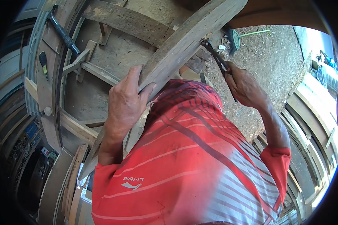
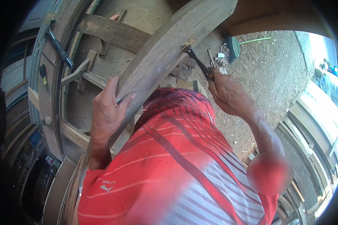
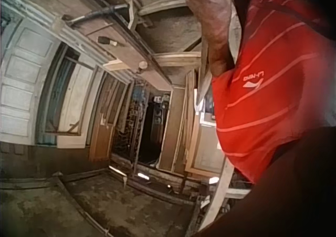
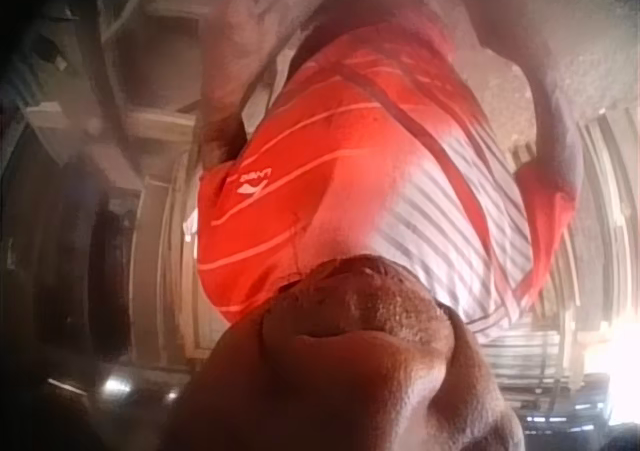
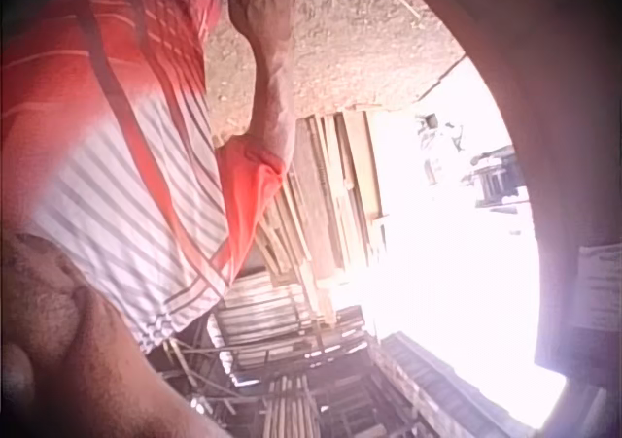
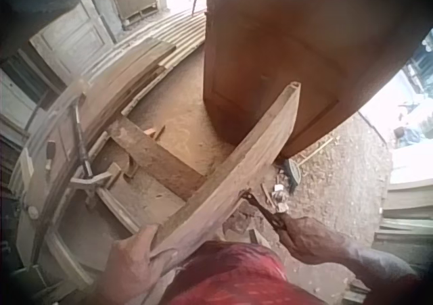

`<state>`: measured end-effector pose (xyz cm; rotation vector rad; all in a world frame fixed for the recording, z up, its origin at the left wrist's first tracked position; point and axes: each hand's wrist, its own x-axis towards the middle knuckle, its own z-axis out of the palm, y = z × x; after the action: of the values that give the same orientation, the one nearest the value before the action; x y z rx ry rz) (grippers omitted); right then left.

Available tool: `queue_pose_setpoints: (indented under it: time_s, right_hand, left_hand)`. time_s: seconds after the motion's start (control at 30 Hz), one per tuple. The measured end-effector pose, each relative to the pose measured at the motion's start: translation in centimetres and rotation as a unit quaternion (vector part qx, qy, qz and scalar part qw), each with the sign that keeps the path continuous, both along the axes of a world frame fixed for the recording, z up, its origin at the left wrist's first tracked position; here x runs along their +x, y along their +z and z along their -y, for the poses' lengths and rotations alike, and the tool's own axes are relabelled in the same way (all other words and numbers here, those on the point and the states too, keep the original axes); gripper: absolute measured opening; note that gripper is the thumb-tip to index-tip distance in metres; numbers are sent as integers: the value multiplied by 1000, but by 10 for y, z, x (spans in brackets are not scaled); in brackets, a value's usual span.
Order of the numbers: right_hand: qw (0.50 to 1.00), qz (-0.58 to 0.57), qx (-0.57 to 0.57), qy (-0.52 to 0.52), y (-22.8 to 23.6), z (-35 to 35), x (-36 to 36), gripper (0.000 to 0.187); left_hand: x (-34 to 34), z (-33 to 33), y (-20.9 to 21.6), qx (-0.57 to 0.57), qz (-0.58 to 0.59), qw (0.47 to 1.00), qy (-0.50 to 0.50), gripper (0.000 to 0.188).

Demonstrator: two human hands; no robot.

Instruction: The person uses a pair of pincers to grip and pry a nail out of a wooden board, then uses a hammer to tap the remaining part of the nail and continues prying it with the pincers until it is removed.

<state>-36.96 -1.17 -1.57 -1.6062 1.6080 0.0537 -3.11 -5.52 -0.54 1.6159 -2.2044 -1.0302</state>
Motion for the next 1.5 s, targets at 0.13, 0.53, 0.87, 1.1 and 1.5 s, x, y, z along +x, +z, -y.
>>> queue_pose_setpoints:
  time_s: [0.13,0.53,0.87,1.1,1.5]
  right_hand:
    - [999,-9,36,-23,12,9,8,32]
    - [997,-79,7,-6,24,9,30,43]
    - [996,-29,2,-81,-10,-2,31,34]
    - [992,-36,-104,61,-46,-10,-12,41]
    - [997,-11,-25,-66,-23,36,-15,26]
  left_hand:
    - [2,-1,0,14,3,1000,7,52]
    - [-3,-2,-4,-21,-20,999,-19,50]
    - [0,-15,-11,-69,-40,997,7,36]
    - [-1,-23,-13,-82,28,996,19,16]
    - [67,72,-88,79,-77,994,19,68]
